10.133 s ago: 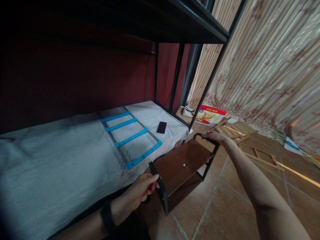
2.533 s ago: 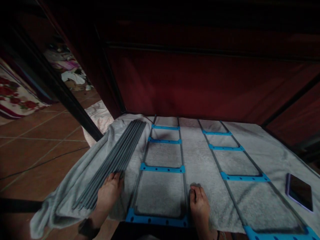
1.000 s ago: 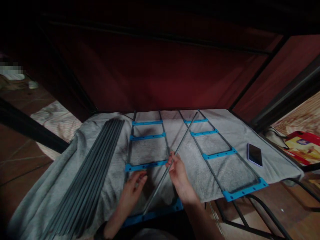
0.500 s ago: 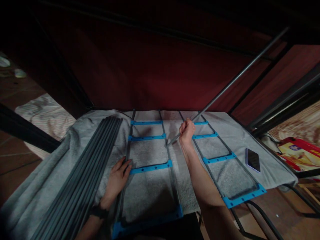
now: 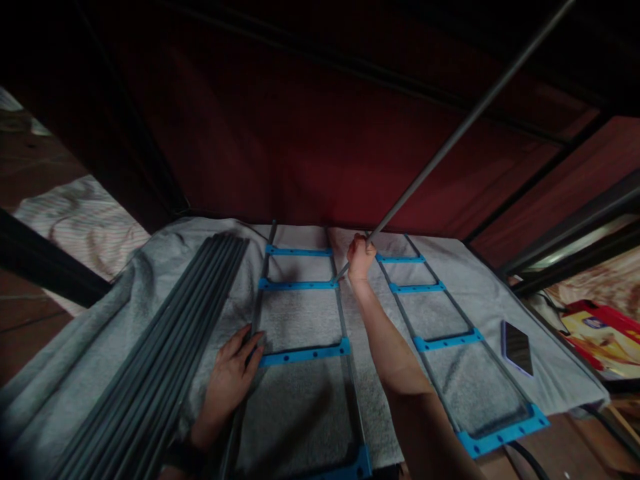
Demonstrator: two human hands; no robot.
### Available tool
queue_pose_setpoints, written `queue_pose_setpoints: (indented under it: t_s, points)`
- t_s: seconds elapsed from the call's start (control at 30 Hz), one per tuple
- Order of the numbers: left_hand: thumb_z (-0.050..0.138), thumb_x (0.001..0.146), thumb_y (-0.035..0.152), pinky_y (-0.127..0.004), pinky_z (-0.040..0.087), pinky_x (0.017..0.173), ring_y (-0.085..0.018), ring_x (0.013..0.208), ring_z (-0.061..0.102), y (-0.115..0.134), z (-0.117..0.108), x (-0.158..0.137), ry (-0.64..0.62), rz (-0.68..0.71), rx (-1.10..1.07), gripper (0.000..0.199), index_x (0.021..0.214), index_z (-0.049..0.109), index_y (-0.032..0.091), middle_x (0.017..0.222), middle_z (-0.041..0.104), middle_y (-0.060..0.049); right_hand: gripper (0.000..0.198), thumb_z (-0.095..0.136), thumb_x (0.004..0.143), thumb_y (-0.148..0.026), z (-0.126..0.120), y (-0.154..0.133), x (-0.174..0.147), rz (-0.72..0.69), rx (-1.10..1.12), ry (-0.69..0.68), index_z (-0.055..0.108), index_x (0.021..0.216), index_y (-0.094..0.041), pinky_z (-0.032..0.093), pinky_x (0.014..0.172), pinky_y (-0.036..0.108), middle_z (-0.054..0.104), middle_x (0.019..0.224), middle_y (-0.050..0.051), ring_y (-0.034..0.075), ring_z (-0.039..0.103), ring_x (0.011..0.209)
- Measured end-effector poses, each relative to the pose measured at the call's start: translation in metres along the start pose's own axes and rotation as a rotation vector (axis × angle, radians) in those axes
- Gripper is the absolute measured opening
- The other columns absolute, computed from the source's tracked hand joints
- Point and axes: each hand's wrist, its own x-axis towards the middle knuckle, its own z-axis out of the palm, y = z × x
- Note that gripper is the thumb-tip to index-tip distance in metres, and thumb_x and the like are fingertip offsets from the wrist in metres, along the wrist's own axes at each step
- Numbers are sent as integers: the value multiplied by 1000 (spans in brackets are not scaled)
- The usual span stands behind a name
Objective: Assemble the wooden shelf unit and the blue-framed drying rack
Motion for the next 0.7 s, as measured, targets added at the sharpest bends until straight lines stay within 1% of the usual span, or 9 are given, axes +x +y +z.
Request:
queue_pose_setpoints:
  t_s: [0.17,0.27,0.57,0.7]
  points:
    - [46,102,40,-50,50,108,-30,129,58,0,1,-1,-8,1,14,39,128,68,22,143,58,-15,48,62,77,-47,2,0,-6,-22,-49,-64,23,60,-27,17,37,24,23,49,-11,7,19,40]
    - [46,102,40,-50,50,108,-31,129,58,1,2,-1,-14,-7,14,39,128,68,22,143,58,-15,49,65,76,-46,3,-1,-11,-26,-34,-91,24,60,-27,17,36,23,22,50,-11,7,20,40]
    - [46,101,41,-51,48,109,-32,129,57,4,0,-2,-36,-44,-36,40,129,69,22,143,58,-15,46,64,74,-42,0,-6,-28,-2,-50,-76,25,56,-25,19,38,22,24,47,-10,6,22,40]
    - [44,102,41,-52,49,108,-32,130,57,4,-1,-1,-45,-45,-30,41,130,68,22,143,58,-16,46,64,72,-44,2,-4,-25,14,-76,-89,25,56,-25,19,38,22,26,47,-10,6,24,40]
